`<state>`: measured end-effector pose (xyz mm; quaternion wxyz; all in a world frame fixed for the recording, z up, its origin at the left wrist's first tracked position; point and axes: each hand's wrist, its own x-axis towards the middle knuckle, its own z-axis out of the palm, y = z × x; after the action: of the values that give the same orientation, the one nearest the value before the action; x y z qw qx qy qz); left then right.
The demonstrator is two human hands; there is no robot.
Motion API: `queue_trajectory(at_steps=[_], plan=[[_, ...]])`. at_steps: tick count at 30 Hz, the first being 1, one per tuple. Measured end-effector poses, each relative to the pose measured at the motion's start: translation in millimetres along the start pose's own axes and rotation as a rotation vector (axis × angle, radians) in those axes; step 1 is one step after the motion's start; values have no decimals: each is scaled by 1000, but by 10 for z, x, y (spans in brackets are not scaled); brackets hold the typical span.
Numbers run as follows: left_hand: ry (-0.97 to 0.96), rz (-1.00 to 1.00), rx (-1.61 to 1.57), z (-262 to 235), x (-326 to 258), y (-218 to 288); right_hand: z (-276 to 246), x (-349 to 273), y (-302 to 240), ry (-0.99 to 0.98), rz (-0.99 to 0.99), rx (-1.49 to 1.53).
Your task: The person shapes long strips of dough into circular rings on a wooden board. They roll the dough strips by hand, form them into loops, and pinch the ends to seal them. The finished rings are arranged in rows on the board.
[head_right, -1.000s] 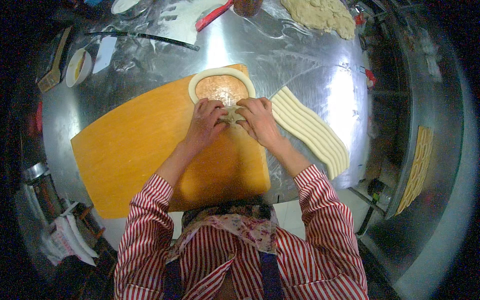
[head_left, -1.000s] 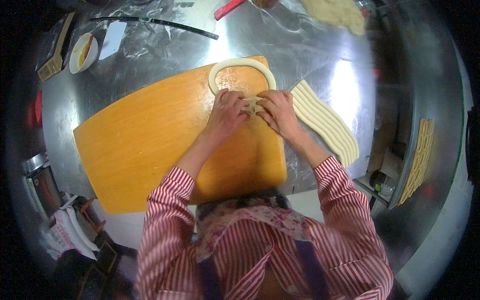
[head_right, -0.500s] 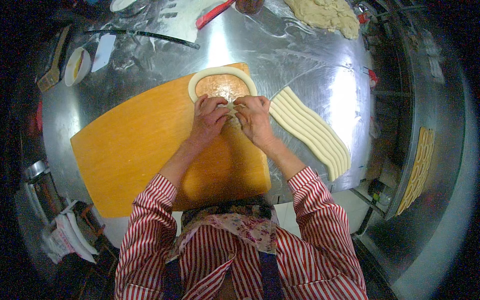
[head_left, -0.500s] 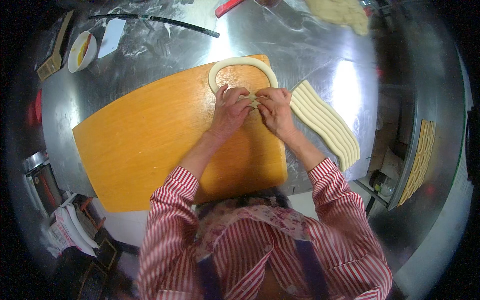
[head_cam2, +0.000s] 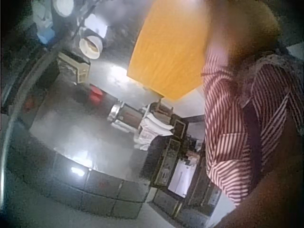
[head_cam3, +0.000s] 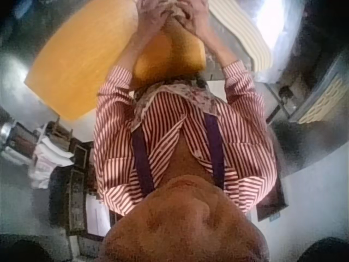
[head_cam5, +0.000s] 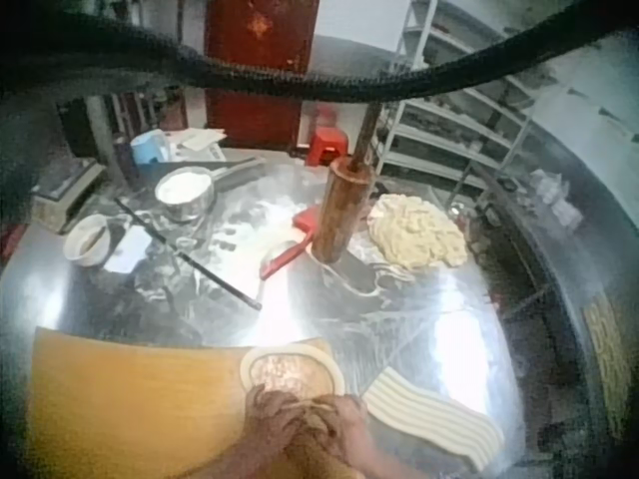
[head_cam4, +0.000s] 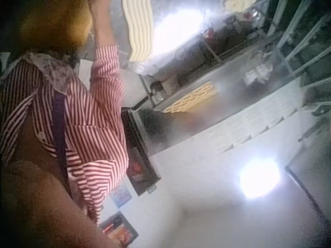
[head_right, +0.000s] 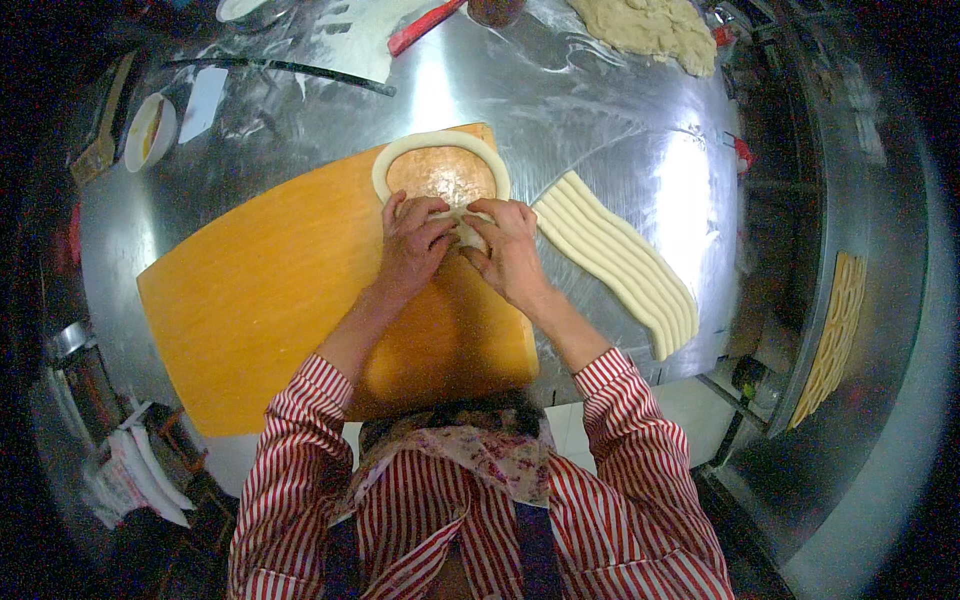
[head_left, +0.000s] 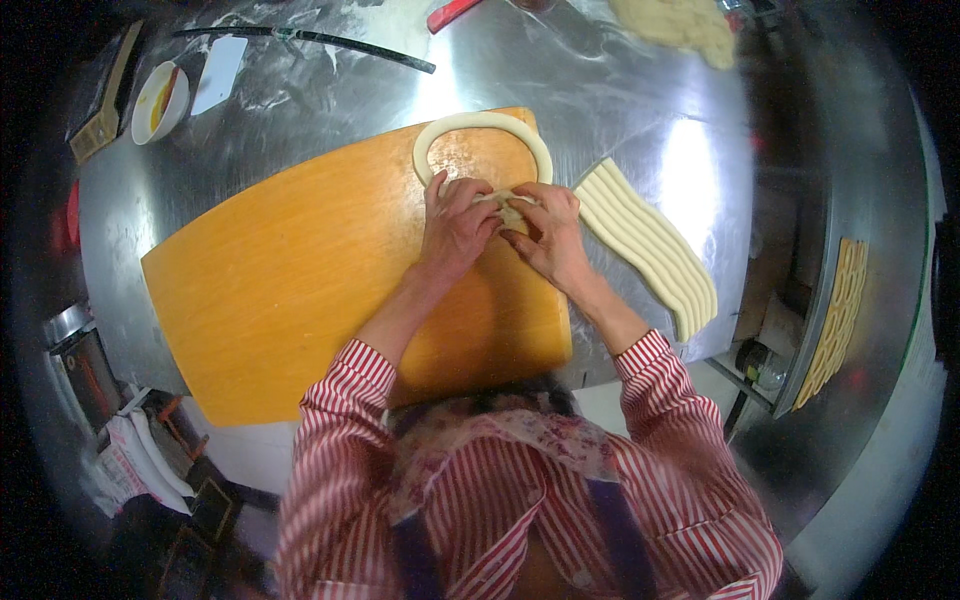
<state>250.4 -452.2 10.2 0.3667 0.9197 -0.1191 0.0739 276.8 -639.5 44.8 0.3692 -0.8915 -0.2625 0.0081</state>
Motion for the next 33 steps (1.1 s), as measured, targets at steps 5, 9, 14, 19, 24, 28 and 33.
queue_trajectory(at_steps=[5, 9, 14, 19, 24, 28, 33], plan=[[-98, -25, 6, -105, 13, 10, 114, 3, 72, -3, -79, -19], [-57, -37, -51, -78, -29, -59, 124, 37, 115, -36, -112, -84], [-20, -38, -71, -47, -47, -59, 82, 81, 189, -23, -90, -51], [-23, -14, -54, -29, -57, -78, 59, 96, 175, -44, -55, -48], [-8, -28, -68, -7, -33, -52, 56, 85, 173, -73, -68, -61], [2, -47, -106, -32, 2, -26, 15, -18, 123, 10, -5, -30], [-26, -70, -94, -30, 43, -10, 70, -4, 121, 28, -9, -44]])
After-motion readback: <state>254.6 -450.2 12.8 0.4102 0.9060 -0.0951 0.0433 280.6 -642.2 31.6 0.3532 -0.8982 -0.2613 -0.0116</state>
